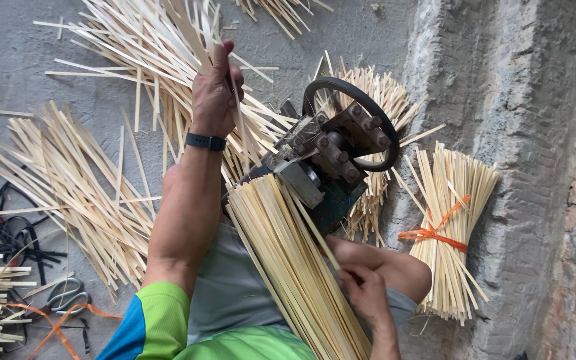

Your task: The person is using a specialized machine to split thin strips of bamboo by feeding them through the mechanism.

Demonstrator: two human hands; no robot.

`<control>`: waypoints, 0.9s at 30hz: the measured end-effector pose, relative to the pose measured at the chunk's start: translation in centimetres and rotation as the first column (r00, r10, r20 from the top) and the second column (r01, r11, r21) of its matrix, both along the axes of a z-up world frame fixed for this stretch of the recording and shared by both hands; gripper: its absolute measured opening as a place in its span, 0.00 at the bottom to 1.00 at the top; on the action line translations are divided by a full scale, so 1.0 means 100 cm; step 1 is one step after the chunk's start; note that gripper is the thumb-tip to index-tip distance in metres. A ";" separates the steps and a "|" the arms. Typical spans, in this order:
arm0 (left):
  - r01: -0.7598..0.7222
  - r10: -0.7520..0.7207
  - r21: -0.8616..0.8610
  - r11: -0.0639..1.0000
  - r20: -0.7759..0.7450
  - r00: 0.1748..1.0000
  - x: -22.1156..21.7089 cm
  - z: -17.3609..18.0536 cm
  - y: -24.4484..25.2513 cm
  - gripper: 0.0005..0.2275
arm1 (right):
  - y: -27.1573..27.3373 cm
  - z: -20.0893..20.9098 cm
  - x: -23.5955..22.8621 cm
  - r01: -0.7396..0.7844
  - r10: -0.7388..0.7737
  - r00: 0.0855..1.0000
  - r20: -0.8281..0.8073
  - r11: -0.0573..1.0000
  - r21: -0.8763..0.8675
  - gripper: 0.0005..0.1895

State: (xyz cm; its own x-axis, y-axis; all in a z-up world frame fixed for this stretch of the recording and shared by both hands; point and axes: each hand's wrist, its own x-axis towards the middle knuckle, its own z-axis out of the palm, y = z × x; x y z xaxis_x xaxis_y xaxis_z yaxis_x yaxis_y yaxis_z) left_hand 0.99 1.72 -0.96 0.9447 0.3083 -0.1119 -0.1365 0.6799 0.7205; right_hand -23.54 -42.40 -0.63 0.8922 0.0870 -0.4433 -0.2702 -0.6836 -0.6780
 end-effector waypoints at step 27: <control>0.185 -0.138 0.173 0.967 -0.255 0.957 -0.020 0.012 -0.057 0.18 | -0.018 0.030 0.116 0.000 0.115 0.937 0.329 0.944 -0.331 0.18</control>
